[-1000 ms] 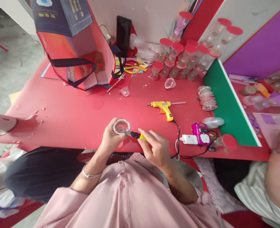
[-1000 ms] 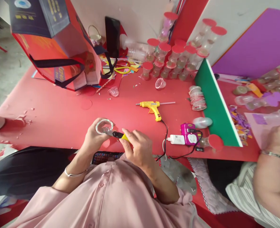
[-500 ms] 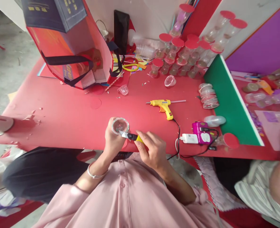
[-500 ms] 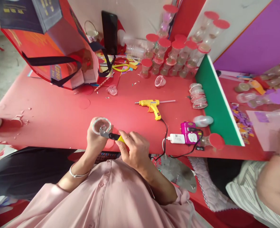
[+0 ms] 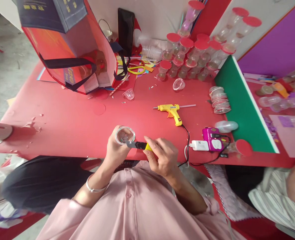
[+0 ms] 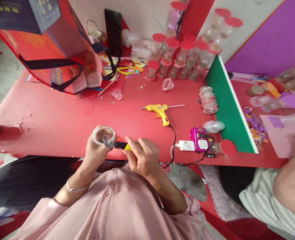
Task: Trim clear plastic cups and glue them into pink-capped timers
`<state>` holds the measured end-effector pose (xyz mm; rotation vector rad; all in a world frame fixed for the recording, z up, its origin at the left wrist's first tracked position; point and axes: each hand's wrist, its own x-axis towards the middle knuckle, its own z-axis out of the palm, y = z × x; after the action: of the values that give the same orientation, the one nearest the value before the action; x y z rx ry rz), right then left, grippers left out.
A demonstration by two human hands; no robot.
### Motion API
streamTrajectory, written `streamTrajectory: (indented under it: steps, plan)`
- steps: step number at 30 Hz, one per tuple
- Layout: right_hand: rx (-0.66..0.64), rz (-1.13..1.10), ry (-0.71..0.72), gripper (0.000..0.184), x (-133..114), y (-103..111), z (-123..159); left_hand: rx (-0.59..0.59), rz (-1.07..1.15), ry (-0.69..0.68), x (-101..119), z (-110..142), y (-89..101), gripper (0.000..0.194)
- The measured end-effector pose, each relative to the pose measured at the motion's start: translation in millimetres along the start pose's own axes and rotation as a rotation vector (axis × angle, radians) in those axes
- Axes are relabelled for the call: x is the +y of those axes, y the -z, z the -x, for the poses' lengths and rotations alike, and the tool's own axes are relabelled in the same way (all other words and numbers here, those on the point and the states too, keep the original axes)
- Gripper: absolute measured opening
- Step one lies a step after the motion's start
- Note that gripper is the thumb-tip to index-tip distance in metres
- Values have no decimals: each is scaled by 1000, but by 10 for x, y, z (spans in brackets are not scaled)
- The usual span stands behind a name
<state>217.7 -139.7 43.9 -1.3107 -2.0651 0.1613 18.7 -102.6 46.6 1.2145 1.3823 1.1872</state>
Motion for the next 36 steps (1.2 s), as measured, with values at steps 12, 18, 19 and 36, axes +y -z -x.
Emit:
streamTrajectory:
  steps: [12, 18, 19, 36]
  plan:
    - [29, -44, 61, 41, -43, -73, -65, 7, 6, 23, -109, 64, 168, 23]
    - [17, 21, 65, 40, -12, -58, -119, 23, 14, 21, -45, 126, 279, 26]
    - [34, 63, 35, 39, 34, -40, -134, 33, 14, 30, -23, 149, 303, 26]
    - [-107, -132, -89, 38, -85, -55, -208, -27, 49, -21, -140, -140, 227, 37]
